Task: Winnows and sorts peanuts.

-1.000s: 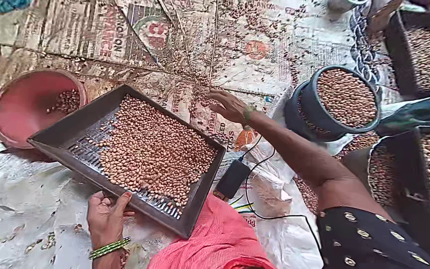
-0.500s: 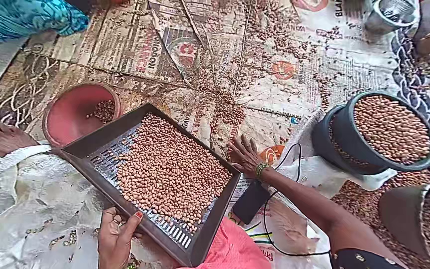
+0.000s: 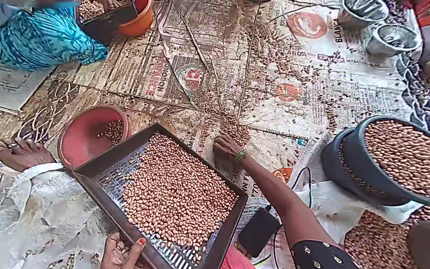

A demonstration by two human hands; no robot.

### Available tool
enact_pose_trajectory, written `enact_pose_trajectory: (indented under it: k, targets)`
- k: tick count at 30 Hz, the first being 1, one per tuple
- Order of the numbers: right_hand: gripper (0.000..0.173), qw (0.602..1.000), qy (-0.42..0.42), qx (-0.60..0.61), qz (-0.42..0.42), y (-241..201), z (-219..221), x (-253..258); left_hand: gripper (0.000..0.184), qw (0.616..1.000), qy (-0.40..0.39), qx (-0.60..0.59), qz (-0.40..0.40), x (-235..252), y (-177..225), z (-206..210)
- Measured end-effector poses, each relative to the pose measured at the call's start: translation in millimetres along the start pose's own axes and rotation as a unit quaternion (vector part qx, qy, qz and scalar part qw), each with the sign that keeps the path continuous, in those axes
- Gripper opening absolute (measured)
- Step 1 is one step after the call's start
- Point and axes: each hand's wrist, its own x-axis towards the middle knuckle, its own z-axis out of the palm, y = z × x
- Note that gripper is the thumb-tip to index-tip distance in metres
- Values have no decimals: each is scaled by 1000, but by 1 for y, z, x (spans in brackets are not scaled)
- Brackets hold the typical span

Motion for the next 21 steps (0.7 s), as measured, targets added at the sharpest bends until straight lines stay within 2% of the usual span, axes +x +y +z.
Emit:
enact_pose_trajectory:
  k: [4, 6, 7, 9, 10, 12, 14, 16, 19, 21]
  targets:
    - [19, 994, -10, -87, 60, 24, -12, 11, 48, 1000, 3, -9, 7, 0, -4, 1]
    - [22, 988, 42, -74, 132, 28, -22, 4, 49, 1000, 4, -15, 16, 0, -8, 1]
    - [24, 976, 107, -52, 182, 25, -28, -2, 49, 1000, 4, -22, 22, 0, -10, 1]
    - [38, 931, 208, -10, 300, 17, -42, -25, 50, 999, 9, -38, 34, 0, -13, 3]
    - [50, 910, 210, -7, 356, 16, -47, -43, 49, 998, 11, -47, 42, 1, -15, 5]
    - [76, 897, 135, -26, 419, 16, -47, -80, 48, 997, 14, -60, 52, 2, -17, 8]
    - [92, 905, 74, -61, 414, 18, -37, -98, 46, 996, 15, -68, 58, 2, -19, 9]
    - [100, 917, 55, -50, 392, 19, -29, -88, 43, 995, 19, -72, 67, 2, -21, 11]
    - [101, 937, 27, -6, 348, 15, -23, -51, 43, 995, 39, -54, 78, 0, -17, 18]
    - [97, 957, 24, -1, 288, 13, -18, -28, 41, 993, 57, -51, 93, 0, -19, 23]
